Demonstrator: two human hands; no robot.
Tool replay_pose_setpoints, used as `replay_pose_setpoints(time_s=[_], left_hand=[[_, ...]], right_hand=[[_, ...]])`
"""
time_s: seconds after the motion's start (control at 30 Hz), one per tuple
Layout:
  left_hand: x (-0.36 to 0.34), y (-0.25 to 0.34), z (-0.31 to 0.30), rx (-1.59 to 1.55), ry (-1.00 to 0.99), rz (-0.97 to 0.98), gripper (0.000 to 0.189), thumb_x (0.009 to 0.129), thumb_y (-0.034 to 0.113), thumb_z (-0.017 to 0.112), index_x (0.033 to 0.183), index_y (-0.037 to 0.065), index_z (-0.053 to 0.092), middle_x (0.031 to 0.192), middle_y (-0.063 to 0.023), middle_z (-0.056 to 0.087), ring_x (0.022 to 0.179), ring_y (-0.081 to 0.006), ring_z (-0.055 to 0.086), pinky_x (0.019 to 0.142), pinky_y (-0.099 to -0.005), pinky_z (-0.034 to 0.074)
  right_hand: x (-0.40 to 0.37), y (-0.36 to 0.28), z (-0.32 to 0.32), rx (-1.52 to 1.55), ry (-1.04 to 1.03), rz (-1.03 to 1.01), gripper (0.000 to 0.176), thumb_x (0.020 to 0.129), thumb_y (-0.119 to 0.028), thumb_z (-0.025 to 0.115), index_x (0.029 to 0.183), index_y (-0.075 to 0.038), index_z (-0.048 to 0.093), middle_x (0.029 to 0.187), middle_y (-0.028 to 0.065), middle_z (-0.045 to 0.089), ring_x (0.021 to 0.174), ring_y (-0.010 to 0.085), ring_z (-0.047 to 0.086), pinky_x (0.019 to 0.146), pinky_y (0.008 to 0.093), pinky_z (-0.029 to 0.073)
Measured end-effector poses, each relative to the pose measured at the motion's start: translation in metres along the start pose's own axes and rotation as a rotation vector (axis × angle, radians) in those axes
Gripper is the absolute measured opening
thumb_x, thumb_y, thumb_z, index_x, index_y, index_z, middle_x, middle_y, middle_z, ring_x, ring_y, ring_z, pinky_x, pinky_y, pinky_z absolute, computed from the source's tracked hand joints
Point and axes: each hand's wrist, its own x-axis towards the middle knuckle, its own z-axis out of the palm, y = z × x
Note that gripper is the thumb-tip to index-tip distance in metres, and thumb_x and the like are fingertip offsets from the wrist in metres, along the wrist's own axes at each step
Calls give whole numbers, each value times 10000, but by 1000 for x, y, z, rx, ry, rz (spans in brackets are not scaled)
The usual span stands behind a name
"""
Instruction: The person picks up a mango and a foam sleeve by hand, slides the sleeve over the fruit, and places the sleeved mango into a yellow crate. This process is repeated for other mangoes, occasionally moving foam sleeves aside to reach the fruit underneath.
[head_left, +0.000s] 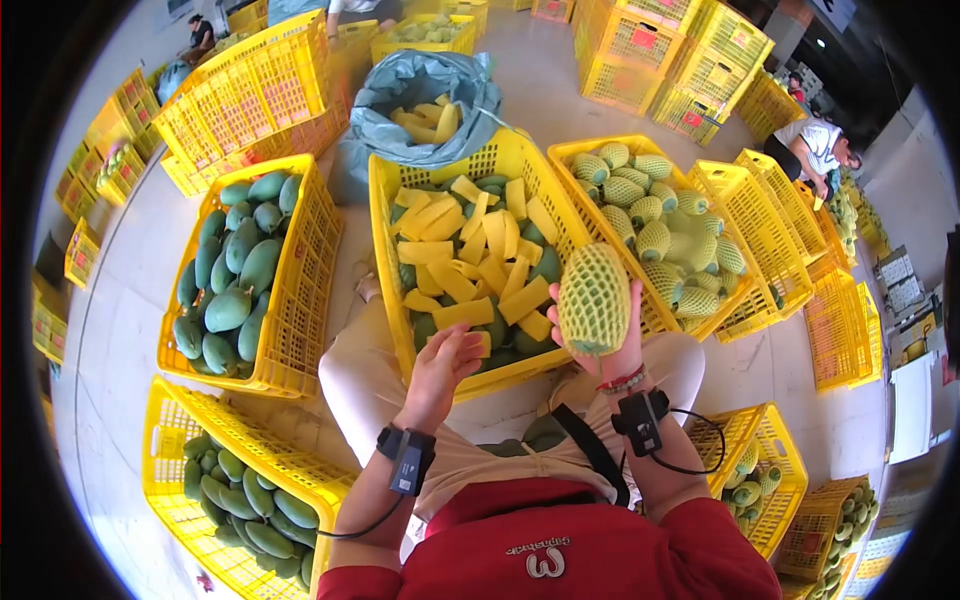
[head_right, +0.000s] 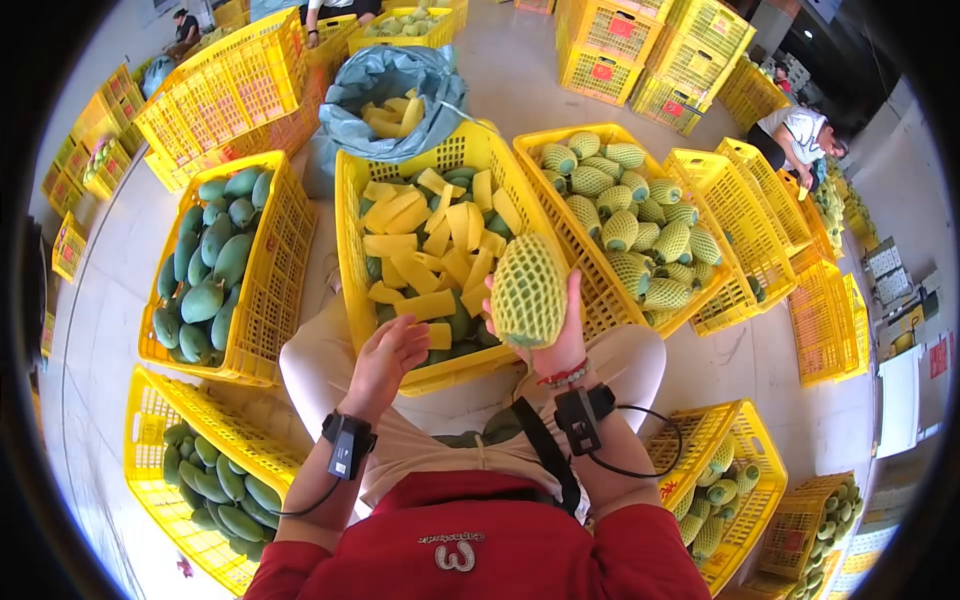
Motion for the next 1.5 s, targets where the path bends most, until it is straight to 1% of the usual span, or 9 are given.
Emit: replay_pose_setpoints(time_s=[0.33,0.57,0.7,0.83,0.9,1.1,1.2,1.4,1.5], left_hand=[[17,-26,2,-45,-88,-207,529,945,418,380,1296,24,349,1278,-169,447,1134,-275,477,937,-401,413],[49,-39,22,-225,-203,-325,624,914,560,308,1344,108,337,1311,-104,438,1183,-273,446,977,-470,377],[73,-45,9,-250,-124,-442,667,903,607,215,1354,132,337,1314,-131,434,1195,-309,437,995,-498,354],[108,-52,-7,-372,2,-585,679,897,619,212,1323,124,401,1260,-144,488,1152,-322,473,964,-483,380],[123,-58,-15,-380,41,-588,694,885,635,244,1319,119,405,1260,-143,489,1139,-325,483,954,-491,387],[139,-70,-34,-393,195,-758,696,887,631,246,1318,107,399,1237,-142,498,1118,-331,500,924,-510,415],[138,-82,-42,-388,202,-819,710,881,642,239,1322,105,389,1232,-142,497,1111,-330,506,914,-512,426],[141,-75,-37,-356,153,-795,707,885,633,236,1329,100,371,1265,-128,480,1139,-316,490,947,-495,407],[149,-58,-34,-451,102,-653,702,889,624,238,1342,100,352,1300,-120,457,1168,-308,467,975,-485,383]], right_hand=[[2,39,-38,3,108,262,458,956,-395,380,1268,-64,433,1169,63,561,1033,157,565,889,311,458],[22,50,-55,-860,42,171,598,882,-390,545,1279,29,388,1185,86,537,1047,172,539,898,287,424],[60,-25,-52,-1660,-68,31,689,780,-436,629,1251,29,435,1205,216,513,1111,303,507,951,343,388],[170,-115,-108,-1544,325,-295,664,745,-362,655,1257,-1,436,1200,220,518,1112,321,507,939,382,403],[224,-163,-139,-1959,592,-417,673,738,-360,655,1284,-61,400,1218,242,487,1089,382,498,903,427,425],[352,-208,-220,-2346,632,23,808,677,-380,719,1342,-137,330,1247,239,437,1071,380,517,885,454,449],[378,-205,-227,-2353,686,439,853,655,-390,733,1356,-148,311,1254,232,427,1032,375,543,870,457,464],[332,-234,-226,-1846,624,37,755,693,-371,714,1312,-60,415,1178,184,554,1037,278,568,875,364,457],[263,-231,-168,-1060,386,-166,718,777,-291,656,1343,4,328,1262,125,500,1114,252,515,947,369,409]])
